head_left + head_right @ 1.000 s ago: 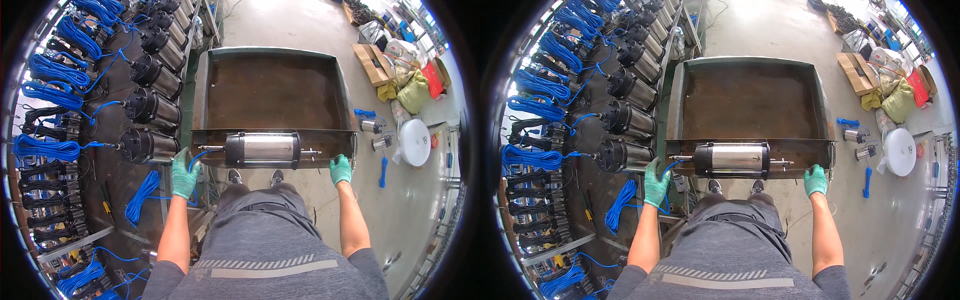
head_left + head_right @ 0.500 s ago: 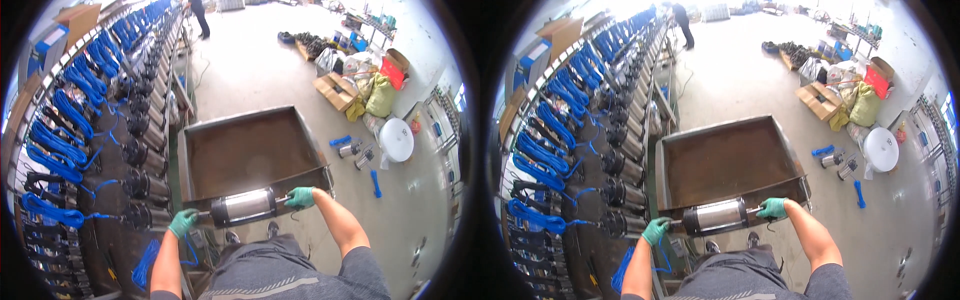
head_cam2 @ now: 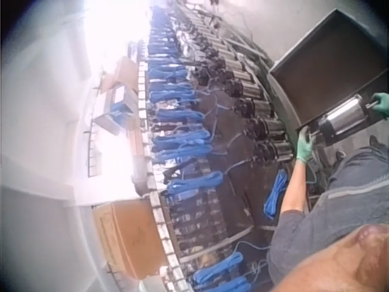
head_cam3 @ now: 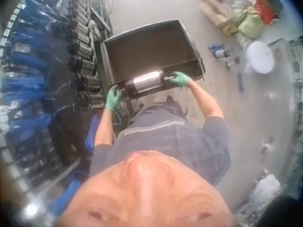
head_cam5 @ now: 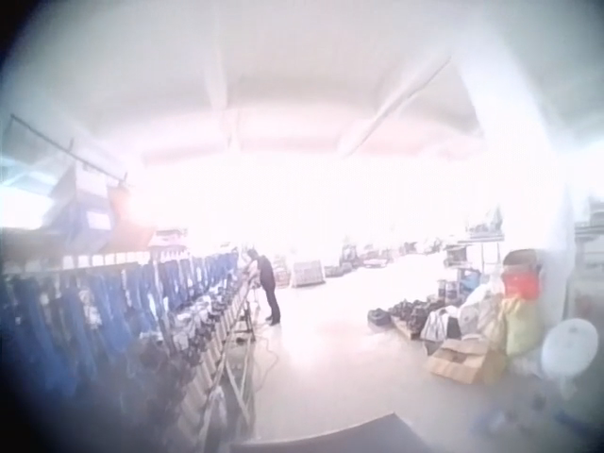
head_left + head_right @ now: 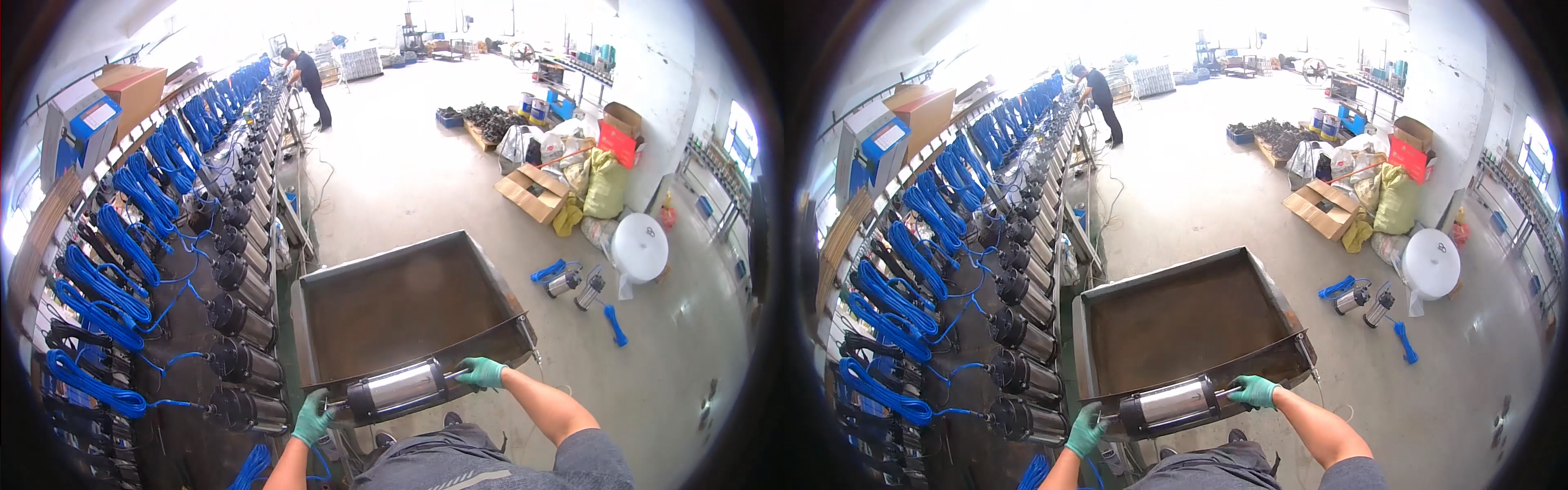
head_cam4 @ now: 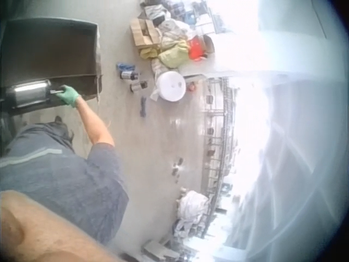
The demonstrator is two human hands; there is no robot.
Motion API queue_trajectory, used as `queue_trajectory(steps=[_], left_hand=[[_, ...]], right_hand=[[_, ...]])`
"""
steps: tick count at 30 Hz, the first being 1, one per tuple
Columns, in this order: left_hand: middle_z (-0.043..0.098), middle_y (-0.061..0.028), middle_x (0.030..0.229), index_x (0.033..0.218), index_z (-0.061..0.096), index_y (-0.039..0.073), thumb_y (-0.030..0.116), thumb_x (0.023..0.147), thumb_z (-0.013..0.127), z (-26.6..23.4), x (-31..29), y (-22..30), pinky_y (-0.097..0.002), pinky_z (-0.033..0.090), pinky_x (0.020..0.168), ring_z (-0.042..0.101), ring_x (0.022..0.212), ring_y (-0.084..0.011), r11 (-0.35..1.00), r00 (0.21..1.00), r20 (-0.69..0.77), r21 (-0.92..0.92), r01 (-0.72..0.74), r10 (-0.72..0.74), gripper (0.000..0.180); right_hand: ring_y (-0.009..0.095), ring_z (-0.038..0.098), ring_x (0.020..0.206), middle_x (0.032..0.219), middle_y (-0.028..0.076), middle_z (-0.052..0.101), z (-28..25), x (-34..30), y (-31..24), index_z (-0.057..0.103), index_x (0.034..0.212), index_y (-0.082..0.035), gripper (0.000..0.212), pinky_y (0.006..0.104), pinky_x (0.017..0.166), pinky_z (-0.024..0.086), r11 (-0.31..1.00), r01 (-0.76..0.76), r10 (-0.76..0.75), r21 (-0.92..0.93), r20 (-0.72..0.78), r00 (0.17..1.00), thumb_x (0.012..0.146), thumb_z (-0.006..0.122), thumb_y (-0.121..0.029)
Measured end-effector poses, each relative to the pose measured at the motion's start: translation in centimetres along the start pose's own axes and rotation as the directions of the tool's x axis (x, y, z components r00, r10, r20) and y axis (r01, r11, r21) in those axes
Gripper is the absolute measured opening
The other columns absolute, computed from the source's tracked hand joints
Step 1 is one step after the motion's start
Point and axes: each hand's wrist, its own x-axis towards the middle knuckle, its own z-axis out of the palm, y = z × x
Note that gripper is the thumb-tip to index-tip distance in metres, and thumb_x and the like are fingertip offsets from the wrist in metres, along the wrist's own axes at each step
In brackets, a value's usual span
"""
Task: The person tests a cylindrical metal pump assembly by immersing it in a water tank, checking for leaks while rotating it, and then moving the assembly to a storage location.
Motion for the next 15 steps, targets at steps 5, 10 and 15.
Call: queue_trajectory(steps=[5, 10, 15], left_hand=[[0.066, -0.0168, 0.110, 0.116, 0.066, 0.005, 0.024, 0.091, 0.069, -0.8, 0.8, 2.5, -0.0420, 0.054, 0.087, 0.065, 0.100, -0.0341, 0.953, 0.992, 0.122, 0.293, -0.071, 0.037, 0.032], [0.065, -0.0094, 0.070, 0.113, 0.068, 0.001, 0.040, 0.103, 0.054, 0.8, 3.0, -0.4, -0.0349, 0.054, 0.061, 0.067, 0.065, -0.0189, 0.872, 0.865, 0.157, -0.047, 0.488, -0.476, 0.042], [0.070, -0.0129, 0.087, 0.118, 0.066, 0.003, 0.043, 0.098, 0.062, -0.2, 2.1, 0.6, -0.0344, 0.057, 0.070, 0.069, 0.073, -0.0219, 0.839, 0.835, 0.110, -0.015, 0.544, -0.539, 0.045]], right_hand=[[0.012, 0.063, 0.067, 0.083, 0.002, 0.066, -0.7, 1.1, 0.8, 0.068, 0.119, -0.010, 0.036, 0.0281, 0.058, 0.051, 0.902, -0.195, 0.180, 0.385, 0.075, 0.981, 0.098, 0.061, -0.038], [0.010, 0.064, 0.087, 0.100, 0.000, 0.069, 0.8, 2.2, 5.3, 0.068, 0.118, -0.007, 0.022, 0.0268, 0.075, 0.054, 0.861, 0.235, -0.224, 0.451, -0.079, 0.971, 0.098, 0.064, -0.016], [0.010, 0.064, 0.084, 0.100, 0.002, 0.069, 0.8, 0.2, 2.3, 0.069, 0.116, -0.007, 0.024, 0.0263, 0.072, 0.054, 0.901, 0.121, -0.118, 0.417, -0.034, 0.992, 0.098, 0.064, -0.022]])
